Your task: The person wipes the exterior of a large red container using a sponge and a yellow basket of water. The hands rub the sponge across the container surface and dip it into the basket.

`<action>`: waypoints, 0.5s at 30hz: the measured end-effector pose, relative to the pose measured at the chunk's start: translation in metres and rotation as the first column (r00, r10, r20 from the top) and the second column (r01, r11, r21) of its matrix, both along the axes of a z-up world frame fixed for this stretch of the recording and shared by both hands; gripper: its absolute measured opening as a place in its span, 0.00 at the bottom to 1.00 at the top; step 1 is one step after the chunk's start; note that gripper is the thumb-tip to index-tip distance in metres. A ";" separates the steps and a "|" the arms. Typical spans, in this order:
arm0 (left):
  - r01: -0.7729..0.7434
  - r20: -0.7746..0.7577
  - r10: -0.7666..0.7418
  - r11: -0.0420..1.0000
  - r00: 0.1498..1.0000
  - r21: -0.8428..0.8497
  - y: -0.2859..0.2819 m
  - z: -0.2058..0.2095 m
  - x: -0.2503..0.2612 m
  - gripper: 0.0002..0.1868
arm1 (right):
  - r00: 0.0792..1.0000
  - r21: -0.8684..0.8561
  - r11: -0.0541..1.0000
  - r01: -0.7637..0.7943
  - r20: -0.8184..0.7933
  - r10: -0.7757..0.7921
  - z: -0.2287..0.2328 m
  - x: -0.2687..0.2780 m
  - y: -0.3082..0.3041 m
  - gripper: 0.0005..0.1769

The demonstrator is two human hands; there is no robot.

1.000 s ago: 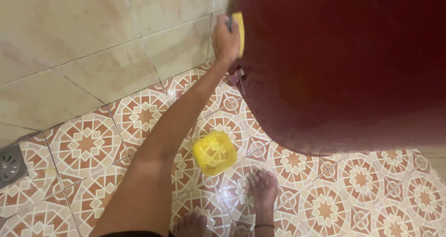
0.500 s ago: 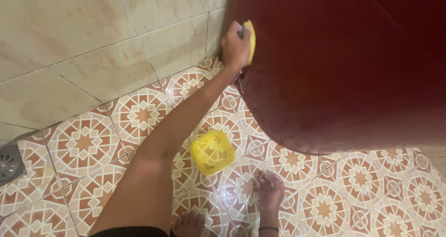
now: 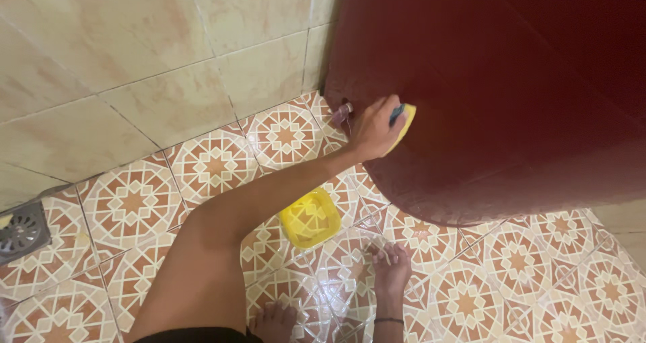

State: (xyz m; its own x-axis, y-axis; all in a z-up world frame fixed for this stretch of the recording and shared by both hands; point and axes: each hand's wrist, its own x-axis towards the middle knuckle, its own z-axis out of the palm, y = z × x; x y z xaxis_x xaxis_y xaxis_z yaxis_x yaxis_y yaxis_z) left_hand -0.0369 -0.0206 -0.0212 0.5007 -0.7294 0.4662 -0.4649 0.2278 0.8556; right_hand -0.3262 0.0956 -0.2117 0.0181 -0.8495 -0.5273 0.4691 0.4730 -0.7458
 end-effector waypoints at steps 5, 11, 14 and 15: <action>0.004 0.484 -0.047 0.996 0.874 0.090 0.018 -0.056 0.050 0.13 | 0.998 0.039 0.998 0.039 0.054 -0.041 -0.001 -0.001 -0.002 0.11; -0.351 0.278 0.303 0.925 0.911 0.143 -0.009 -0.071 0.122 0.18 | 0.996 0.093 0.994 0.064 0.052 -0.069 -0.010 -0.016 0.010 0.11; -0.456 0.154 0.445 0.889 0.882 0.041 -0.038 -0.072 0.138 0.16 | 0.990 0.208 0.968 0.139 0.005 -0.143 -0.016 -0.026 0.010 0.11; -0.489 0.060 0.486 0.869 0.872 0.074 -0.048 -0.073 0.142 0.16 | 0.989 0.212 0.967 0.144 0.001 -0.147 -0.019 -0.029 0.011 0.11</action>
